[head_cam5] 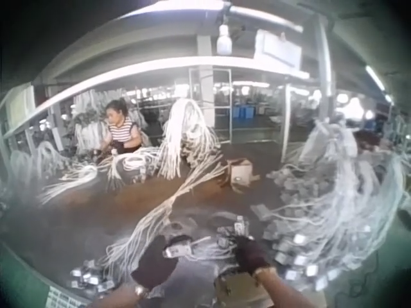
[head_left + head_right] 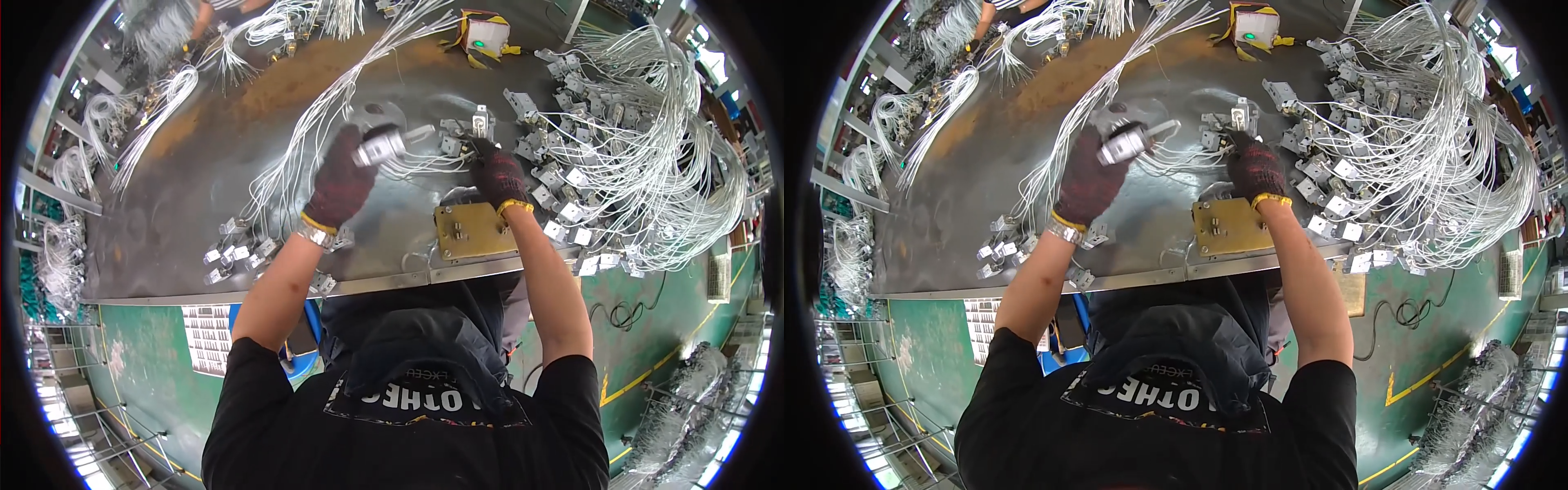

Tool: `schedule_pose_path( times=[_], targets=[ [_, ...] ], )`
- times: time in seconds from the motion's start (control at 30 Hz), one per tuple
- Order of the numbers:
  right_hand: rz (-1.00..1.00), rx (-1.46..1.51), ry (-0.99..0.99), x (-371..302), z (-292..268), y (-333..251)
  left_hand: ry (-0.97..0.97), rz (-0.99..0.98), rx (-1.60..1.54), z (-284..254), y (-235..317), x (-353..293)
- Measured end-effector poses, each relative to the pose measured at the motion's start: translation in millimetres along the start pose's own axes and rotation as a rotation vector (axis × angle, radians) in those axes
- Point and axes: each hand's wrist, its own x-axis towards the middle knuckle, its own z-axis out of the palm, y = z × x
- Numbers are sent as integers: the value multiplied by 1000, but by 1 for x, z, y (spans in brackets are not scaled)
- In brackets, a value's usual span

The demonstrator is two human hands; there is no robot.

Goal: The person assembles electronic wire harnesses and electronic components onto a metal plate with a screwdriver, securing them with screws.

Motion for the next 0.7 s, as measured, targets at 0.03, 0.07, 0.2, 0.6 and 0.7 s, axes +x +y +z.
schedule_pose_path(
  times=[0.03,0.07,0.2,0.6,0.7],
  targets=[
    [-21,-36,-12,9,1,5,-145,288,848,-7,-8,-8],
    [-34,-79,-21,16,0,18,-295,580,1684,-10,-20,-12],
    [-212,98,-107,23,-1,12,-229,107,1416,33,-35,-30],
    [58,826,-176,-101,15,8,-699,186,2038,43,-90,-34],
    [33,723,-124,-113,12,-4,-769,93,2285,50,-103,-37]
  ],
)
